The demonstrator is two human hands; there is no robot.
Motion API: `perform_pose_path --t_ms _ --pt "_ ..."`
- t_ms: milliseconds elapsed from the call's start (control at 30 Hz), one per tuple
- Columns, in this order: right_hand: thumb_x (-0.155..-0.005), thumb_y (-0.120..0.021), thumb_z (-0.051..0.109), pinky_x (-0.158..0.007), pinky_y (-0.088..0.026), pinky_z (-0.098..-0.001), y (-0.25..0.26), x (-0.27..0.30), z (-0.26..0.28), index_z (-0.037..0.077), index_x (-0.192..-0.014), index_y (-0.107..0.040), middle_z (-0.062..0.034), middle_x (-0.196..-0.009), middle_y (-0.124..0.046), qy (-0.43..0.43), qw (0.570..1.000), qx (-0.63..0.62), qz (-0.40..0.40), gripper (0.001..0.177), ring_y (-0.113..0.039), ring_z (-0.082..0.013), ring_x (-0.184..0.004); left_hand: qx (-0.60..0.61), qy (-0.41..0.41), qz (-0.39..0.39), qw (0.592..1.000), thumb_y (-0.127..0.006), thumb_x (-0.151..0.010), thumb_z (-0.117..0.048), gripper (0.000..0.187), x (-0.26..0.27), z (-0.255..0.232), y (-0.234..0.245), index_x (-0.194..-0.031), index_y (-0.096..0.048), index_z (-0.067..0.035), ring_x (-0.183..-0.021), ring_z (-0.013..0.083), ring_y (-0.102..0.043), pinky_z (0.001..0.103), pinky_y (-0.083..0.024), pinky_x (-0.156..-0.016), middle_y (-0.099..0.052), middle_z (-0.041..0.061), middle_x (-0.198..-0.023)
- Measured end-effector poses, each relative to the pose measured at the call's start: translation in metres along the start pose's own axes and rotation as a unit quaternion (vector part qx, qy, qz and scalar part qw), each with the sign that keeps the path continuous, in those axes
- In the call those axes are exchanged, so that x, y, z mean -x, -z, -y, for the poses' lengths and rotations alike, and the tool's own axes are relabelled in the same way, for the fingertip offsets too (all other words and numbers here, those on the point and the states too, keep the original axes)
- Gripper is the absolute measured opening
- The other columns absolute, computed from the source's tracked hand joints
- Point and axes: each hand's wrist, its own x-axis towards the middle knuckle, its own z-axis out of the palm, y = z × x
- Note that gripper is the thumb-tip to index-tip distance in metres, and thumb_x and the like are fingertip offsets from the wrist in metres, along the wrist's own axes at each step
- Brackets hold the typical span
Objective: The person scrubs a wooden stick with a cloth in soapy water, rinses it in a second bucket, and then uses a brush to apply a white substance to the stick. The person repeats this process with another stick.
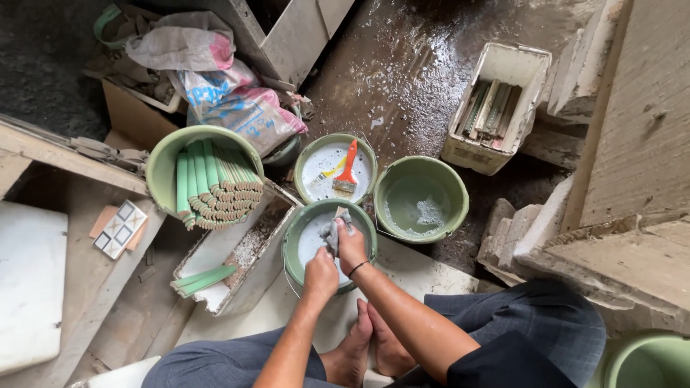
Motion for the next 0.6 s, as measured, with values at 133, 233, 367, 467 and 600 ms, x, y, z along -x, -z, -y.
perform_pose_path --t_ms 133,233,367,467,600 --pt "-0.092 -0.078 0.031 -0.067 -0.061 -0.0392 0.002 -0.011 0.021 0.001 -0.102 -0.076 -0.0124 -0.081 -0.074 0.004 1.000 -0.011 0.007 0.032 -0.069 -0.0192 -0.071 0.015 -0.010 -0.004 1.000 -0.038 -0.101 -0.021 0.028 0.026 -0.030 0.007 -0.113 -0.059 -0.008 -0.094 0.0489 -0.072 0.059 -0.057 -0.082 -0.073 0.030 -0.091" --pt "-0.095 -0.074 0.035 -0.077 -0.060 -0.0385 0.010 -0.026 0.020 0.004 -0.106 -0.078 -0.0136 -0.092 -0.078 0.031 0.998 -0.042 -0.023 0.033 -0.072 -0.0164 -0.084 0.014 -0.026 0.008 1.000 -0.039 -0.100 -0.020 0.029 0.041 -0.038 0.001 -0.114 -0.060 -0.007 -0.092 0.0509 -0.071 0.059 -0.058 -0.079 -0.073 0.030 -0.090" --pt "-0.097 -0.071 0.038 -0.078 -0.056 -0.0380 0.007 -0.008 0.007 0.004 -0.101 -0.077 -0.0107 -0.090 -0.074 0.024 0.999 -0.023 -0.030 0.035 -0.065 -0.0166 -0.082 0.026 -0.021 -0.011 0.999 -0.036 -0.100 -0.019 0.028 0.020 -0.032 0.000 -0.112 -0.059 -0.008 -0.094 0.0504 -0.070 0.058 -0.057 -0.083 -0.072 0.030 -0.092" --pt "-0.094 -0.074 0.037 -0.066 -0.054 -0.0385 0.002 0.012 0.015 0.000 -0.089 -0.075 -0.0104 -0.075 -0.069 0.023 1.000 0.019 -0.006 0.037 -0.061 -0.0179 -0.069 0.036 -0.012 -0.025 0.999 -0.035 -0.098 -0.014 0.031 0.013 -0.037 0.007 -0.119 -0.056 -0.006 -0.096 0.0488 -0.071 0.057 -0.057 -0.086 -0.073 0.030 -0.094" --pt "-0.096 -0.071 0.036 -0.070 -0.056 -0.0376 -0.001 0.011 0.050 -0.001 -0.090 -0.075 -0.0113 -0.075 -0.070 0.045 0.999 -0.009 -0.020 0.038 -0.060 -0.0151 -0.069 0.016 -0.032 -0.003 0.999 -0.036 -0.100 -0.017 0.031 0.044 -0.046 0.012 -0.118 -0.059 -0.008 -0.093 0.0490 -0.072 0.057 -0.058 -0.081 -0.073 0.028 -0.093"
